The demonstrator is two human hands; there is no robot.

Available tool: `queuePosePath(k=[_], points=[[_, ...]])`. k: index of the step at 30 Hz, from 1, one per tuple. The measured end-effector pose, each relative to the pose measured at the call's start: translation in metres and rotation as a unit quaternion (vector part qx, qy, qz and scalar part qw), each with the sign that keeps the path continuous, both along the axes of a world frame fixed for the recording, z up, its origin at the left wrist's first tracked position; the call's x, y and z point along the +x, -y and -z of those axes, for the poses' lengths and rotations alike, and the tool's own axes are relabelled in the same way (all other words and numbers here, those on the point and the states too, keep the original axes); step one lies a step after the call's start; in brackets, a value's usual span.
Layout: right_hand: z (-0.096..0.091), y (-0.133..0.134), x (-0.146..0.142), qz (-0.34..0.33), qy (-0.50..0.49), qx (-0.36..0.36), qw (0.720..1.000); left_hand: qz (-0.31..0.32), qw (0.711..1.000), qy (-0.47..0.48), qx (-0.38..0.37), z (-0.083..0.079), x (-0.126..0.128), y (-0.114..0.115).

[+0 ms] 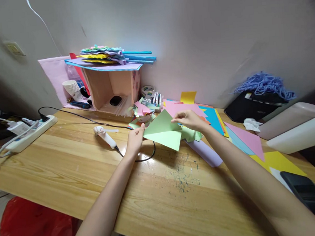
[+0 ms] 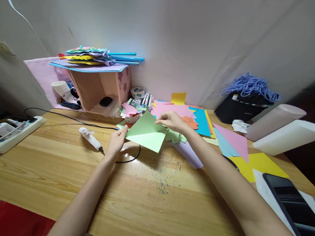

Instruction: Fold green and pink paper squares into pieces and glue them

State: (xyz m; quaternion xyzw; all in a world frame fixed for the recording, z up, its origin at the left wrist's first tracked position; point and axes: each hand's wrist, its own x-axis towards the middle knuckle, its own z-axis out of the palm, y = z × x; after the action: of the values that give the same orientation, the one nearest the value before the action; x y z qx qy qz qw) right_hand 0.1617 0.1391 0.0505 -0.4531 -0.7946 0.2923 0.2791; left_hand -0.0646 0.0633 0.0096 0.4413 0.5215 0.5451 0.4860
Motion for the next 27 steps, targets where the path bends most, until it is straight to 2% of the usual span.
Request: queuePosePath(k=[3,8,12,19,24,27], points=[[-0.004,0.004,0.005,-0.016,0.011,0.012,1.000,0.030,0.999,0.027,-0.031,-0.004,0.003,0.003],[-0.009,0.007,0.009,-0.045,0.031,0.042,0.998,0.078,0.996,-0.022,-0.030,-0.002,0.004,0.005],[-0.007,0.007,0.010,-0.076,0.042,0.091,0.992,0.118,0.992,-0.024,-0.036,0.000,0.004,0.004],[0.000,0.008,0.008,-0.044,0.029,0.203,0.978,0.127,0.990,0.017,-0.059,-0.002,0.004,0.005],[-0.001,0.012,0.007,-0.013,0.003,0.224,0.974,0.176,0.972,0.116,-0.099,-0.004,0.006,0.006],[-0.005,0.014,0.006,-0.010,-0.019,0.230,0.973,0.172,0.968,0.149,-0.102,-0.004,0.007,0.005]])
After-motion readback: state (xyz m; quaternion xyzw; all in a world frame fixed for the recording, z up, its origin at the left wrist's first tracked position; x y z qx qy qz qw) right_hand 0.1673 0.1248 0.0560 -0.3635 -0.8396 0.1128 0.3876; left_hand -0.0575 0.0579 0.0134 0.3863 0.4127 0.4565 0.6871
